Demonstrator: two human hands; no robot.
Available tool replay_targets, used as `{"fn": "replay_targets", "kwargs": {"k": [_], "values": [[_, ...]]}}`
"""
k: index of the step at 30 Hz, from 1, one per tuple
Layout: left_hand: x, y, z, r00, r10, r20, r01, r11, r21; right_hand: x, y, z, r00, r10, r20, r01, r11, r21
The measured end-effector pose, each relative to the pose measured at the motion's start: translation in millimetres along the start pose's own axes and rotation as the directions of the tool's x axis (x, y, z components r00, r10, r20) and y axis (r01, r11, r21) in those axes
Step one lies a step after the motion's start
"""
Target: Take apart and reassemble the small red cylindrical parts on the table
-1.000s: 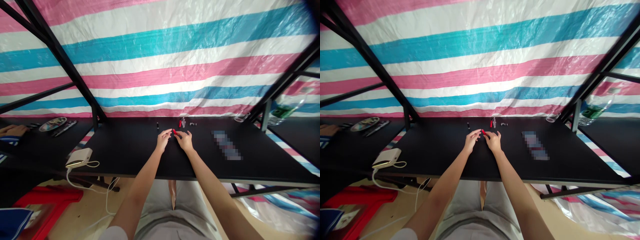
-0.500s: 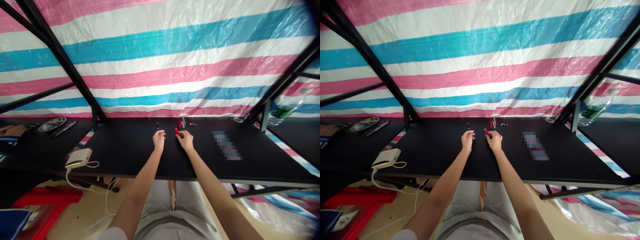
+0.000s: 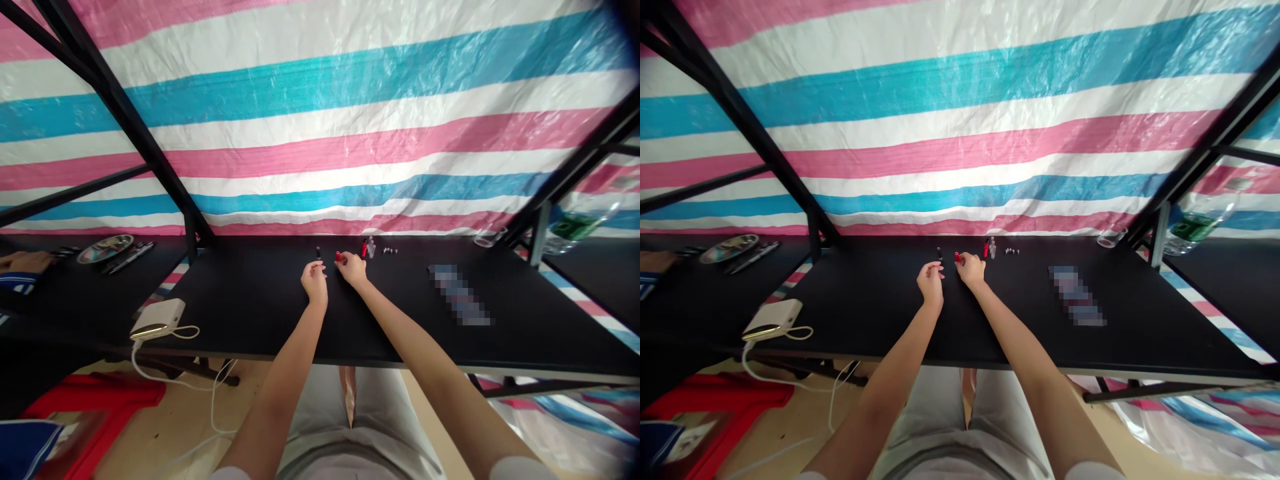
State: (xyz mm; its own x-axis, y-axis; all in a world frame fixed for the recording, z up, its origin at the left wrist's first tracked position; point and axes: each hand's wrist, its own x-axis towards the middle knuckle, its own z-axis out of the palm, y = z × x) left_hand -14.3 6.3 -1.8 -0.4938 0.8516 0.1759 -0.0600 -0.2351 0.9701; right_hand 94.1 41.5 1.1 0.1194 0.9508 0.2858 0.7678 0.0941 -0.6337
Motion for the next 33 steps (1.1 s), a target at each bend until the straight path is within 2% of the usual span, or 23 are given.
{"fn": "replay_targets", "kwargs": {"k": [4,10,25,29,33], "values": [[3,0,-1.3,0.997,-0.046,-0.064,0.044,0.999,-0.029,11,-8,18,1.0,-0.001,0.031,0.002,0.999,-0.044],[5,-1,-0.5,0.994,-0.076,-0.078,0.072,0.996,-0.051,23,-15,33,0.997,-0.003,0.083,0.012,0.993,-0.117],[5,-1,1.8,0.993,-0.098,-0.059,0.092,0.992,-0.089,31,-22,32,0.978,0.109,0.176,-0.09,0.989,-0.116],[5,-1,1.9,0.993,-0.1,-0.062,0.094,0.991,-0.096,29,-23,30,0.978,0.091,0.188,-0.057,0.982,-0.179],[5,-1,2.2,0.993,-0.1,-0.064,0.094,0.991,-0.097,19,-21,26,0.988,-0.003,0.154,0.044,0.964,-0.264]]}}
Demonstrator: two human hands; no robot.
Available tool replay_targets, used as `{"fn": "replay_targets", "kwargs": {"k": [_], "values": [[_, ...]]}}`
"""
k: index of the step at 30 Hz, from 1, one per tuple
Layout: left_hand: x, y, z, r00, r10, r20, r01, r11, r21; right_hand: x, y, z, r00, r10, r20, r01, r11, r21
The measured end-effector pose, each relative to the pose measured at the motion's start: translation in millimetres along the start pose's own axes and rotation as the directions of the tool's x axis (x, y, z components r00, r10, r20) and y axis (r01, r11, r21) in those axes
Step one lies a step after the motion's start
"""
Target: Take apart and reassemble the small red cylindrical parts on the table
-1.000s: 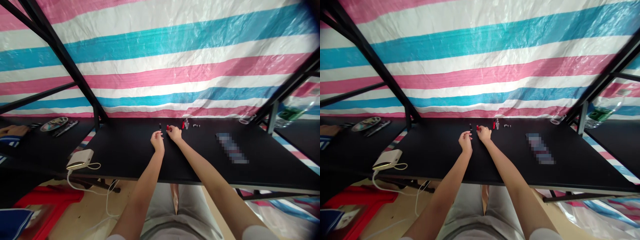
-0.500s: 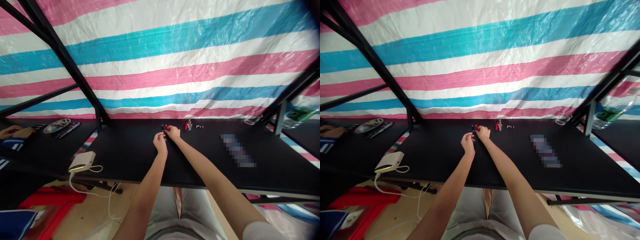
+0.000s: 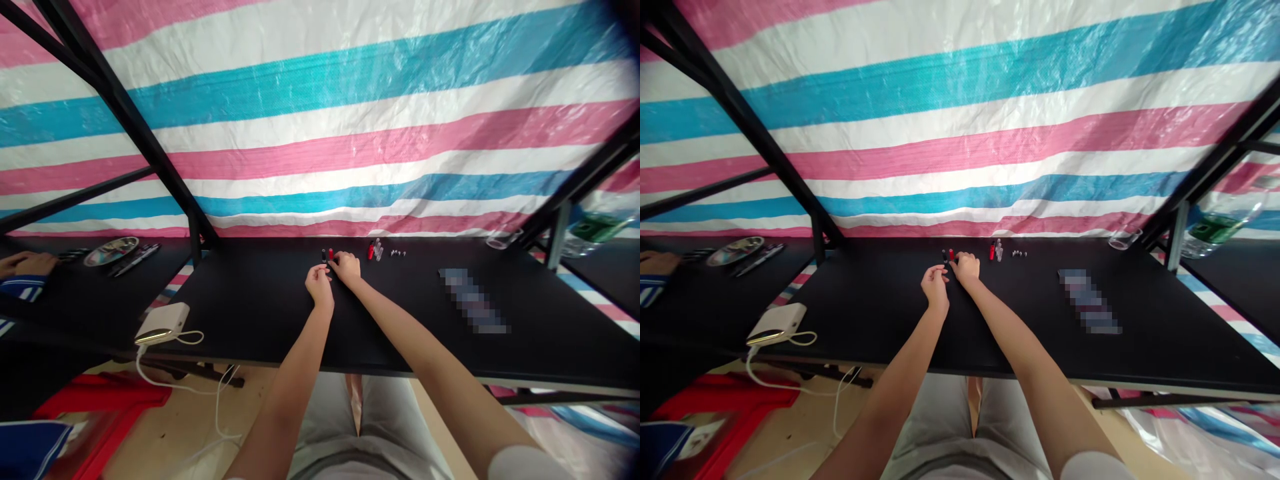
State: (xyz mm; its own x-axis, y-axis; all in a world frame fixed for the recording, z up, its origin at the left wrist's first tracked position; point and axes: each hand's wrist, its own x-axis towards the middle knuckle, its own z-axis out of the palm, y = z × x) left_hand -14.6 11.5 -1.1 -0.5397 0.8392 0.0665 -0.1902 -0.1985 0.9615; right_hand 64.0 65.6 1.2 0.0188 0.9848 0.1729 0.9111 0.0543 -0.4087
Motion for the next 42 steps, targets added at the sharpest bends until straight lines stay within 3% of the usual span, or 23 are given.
{"fn": "replay_targets", "kwargs": {"k": [8,11,13,15,18,21,23,28,33,38,42], "values": [[0,0,-0.6,1.0,0.004,0.013,-0.004,1.0,0.03,-32,20,-14,0.956,-0.288,-0.06,0.27,0.939,-0.211],[-2,-1,-0.5,0.998,0.037,0.048,-0.041,0.994,0.097,-42,42,-20,0.957,-0.262,-0.121,0.238,0.953,-0.185],[-7,-4,1.9,0.982,0.076,0.172,-0.11,0.973,0.201,-48,60,-25,0.963,-0.179,-0.203,0.157,0.98,-0.122],[-14,-8,6.9,0.918,0.112,0.379,-0.246,0.913,0.326,-53,77,-29,0.951,-0.1,-0.294,0.091,0.995,-0.042],[-25,-13,18.1,0.74,0.139,0.659,-0.522,0.736,0.431,-57,97,-34,0.92,0.008,-0.393,0.028,0.996,0.085],[-29,-12,31.9,0.555,0.126,0.822,-0.73,0.547,0.409,-57,107,-34,0.894,0.065,-0.443,0.005,0.988,0.155],[-27,-10,42.2,0.5,0.09,0.862,-0.789,0.458,0.41,-55,111,-32,0.889,0.071,-0.453,0.012,0.984,0.177],[-15,-7,68.1,0.535,0.009,0.845,-0.805,0.308,0.507,-51,116,-24,0.926,0.005,-0.378,0.064,0.984,0.168],[-10,-10,83.7,0.577,0.02,0.816,-0.796,0.236,0.558,-52,110,-23,0.981,0.064,-0.182,-0.058,0.998,0.037],[-5,-10,88.3,0.636,0.084,0.767,-0.757,0.259,0.6,-51,103,-26,0.992,0.1,-0.078,-0.103,0.994,-0.034],[-2,-13,84.3,0.672,0.132,0.728,-0.716,0.363,0.596,-50,103,-27,0.993,0.09,-0.074,-0.093,0.995,-0.039]]}}
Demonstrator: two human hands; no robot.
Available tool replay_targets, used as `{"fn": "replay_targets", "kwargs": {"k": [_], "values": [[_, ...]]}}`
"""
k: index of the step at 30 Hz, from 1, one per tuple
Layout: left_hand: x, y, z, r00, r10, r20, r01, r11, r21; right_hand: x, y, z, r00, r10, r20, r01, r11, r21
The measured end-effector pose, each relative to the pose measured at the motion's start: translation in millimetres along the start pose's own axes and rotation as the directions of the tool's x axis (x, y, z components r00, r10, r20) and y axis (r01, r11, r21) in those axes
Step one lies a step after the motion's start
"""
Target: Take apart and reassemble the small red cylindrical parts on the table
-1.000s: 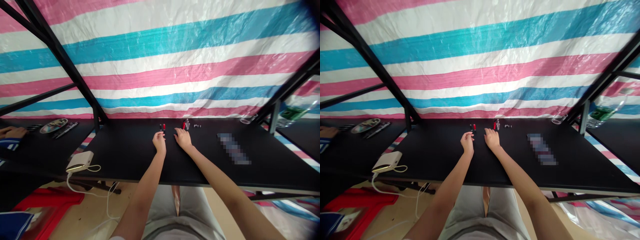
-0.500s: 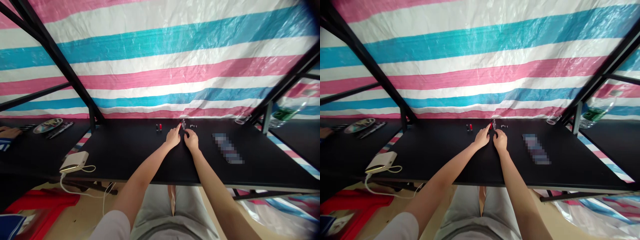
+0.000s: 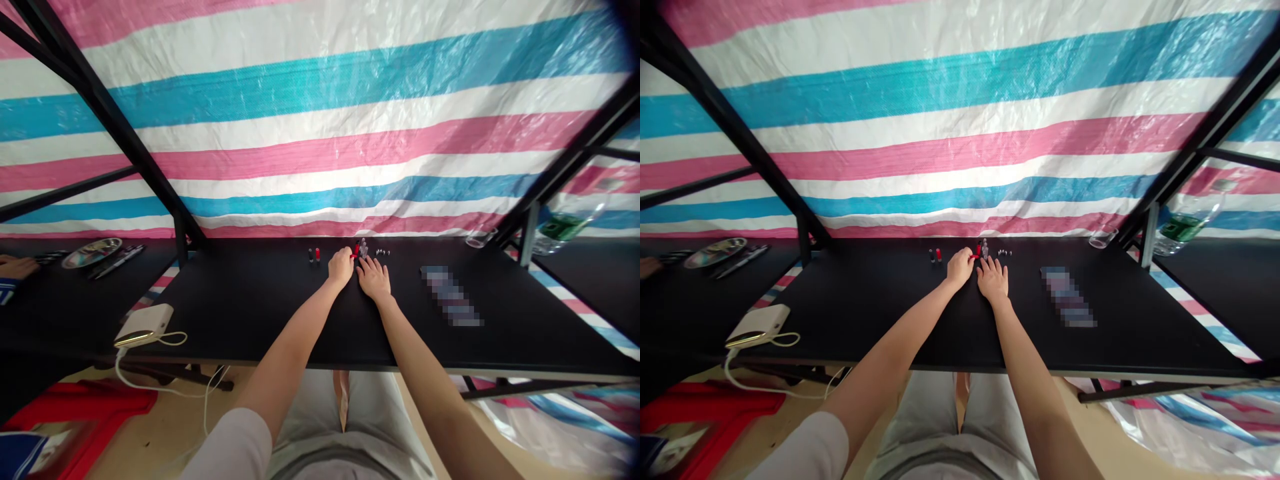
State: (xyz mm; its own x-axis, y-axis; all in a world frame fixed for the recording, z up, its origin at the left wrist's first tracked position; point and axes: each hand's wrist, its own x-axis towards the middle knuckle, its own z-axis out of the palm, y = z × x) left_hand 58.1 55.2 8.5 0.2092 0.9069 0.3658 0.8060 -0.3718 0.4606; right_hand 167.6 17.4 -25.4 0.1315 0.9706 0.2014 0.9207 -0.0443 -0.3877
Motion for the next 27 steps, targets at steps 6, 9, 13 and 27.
{"fn": "replay_targets", "kwargs": {"k": [6,9,13,27], "values": [[-20,-13,-2.4,0.989,-0.107,-0.103,0.076,0.961,-0.267,-1,0,1,0.999,-0.011,-0.032,0.01,1.0,-0.024],[-34,-18,-6.4,0.976,-0.181,-0.119,0.121,0.912,-0.393,-2,0,2,0.999,-0.024,-0.048,0.023,1.0,-0.016],[-50,-24,-12.8,0.942,-0.299,-0.154,0.163,0.806,-0.568,-6,1,1,0.992,-0.046,-0.12,0.049,0.999,0.015],[-58,-35,-19.3,0.863,-0.455,-0.219,0.161,0.66,-0.734,-13,-10,-12,0.925,-0.231,-0.301,0.308,0.92,0.241]]}}
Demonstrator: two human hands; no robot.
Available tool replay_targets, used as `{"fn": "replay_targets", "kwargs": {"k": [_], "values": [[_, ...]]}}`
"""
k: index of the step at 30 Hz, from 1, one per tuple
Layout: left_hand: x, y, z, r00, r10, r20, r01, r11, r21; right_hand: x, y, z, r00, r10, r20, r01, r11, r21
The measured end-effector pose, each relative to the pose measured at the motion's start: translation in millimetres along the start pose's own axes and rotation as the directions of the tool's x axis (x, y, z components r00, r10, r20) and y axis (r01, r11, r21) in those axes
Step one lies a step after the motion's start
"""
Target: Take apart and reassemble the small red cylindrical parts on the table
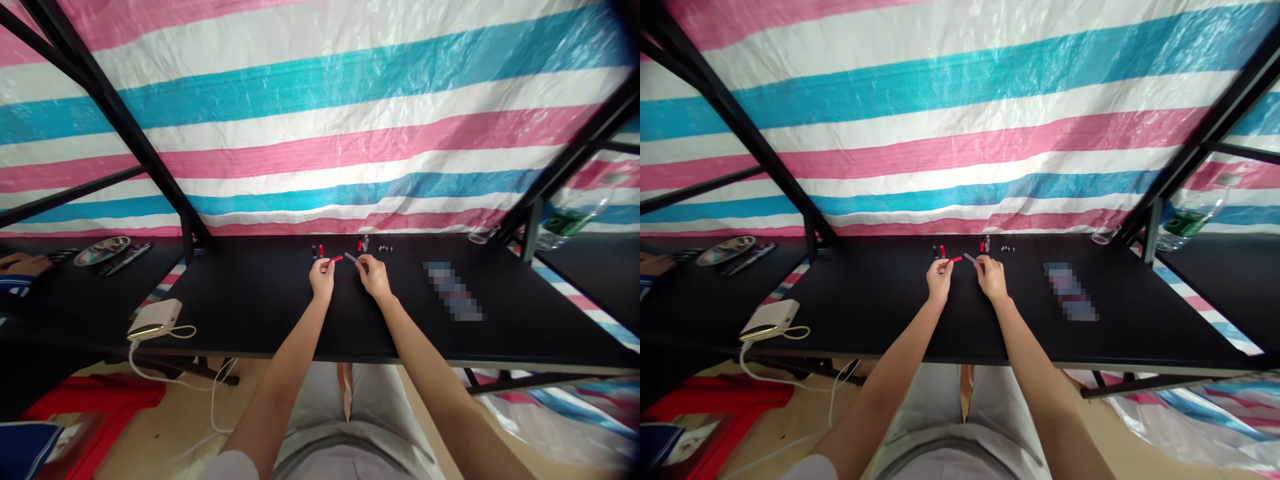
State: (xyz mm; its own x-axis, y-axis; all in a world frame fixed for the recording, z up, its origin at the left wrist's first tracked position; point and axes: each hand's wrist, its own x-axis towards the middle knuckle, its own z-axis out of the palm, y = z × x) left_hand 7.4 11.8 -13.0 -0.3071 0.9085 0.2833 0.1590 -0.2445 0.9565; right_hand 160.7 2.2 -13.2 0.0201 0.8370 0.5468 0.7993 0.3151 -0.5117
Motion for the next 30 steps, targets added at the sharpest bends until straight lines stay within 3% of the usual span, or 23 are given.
{"fn": "replay_targets", "kwargs": {"k": [12,15,20,30], "values": [[-1,0,-0.3,1.0,-0.009,0.004,0.009,0.998,-0.066,-2,-5,1,0.994,-0.077,0.08,0.075,0.997,0.022],[-4,4,0.3,0.996,0.021,0.082,-0.017,0.999,-0.039,-2,-6,2,0.992,-0.097,0.085,0.095,0.995,0.022],[-6,7,2.5,0.954,0.089,0.287,-0.097,0.995,0.014,-2,-5,3,0.993,-0.089,0.078,0.09,0.996,-0.007],[-7,10,1.4,0.952,0.134,0.275,-0.148,0.988,0.031,-1,-9,3,0.989,-0.05,0.14,0.065,0.992,-0.105]]}}
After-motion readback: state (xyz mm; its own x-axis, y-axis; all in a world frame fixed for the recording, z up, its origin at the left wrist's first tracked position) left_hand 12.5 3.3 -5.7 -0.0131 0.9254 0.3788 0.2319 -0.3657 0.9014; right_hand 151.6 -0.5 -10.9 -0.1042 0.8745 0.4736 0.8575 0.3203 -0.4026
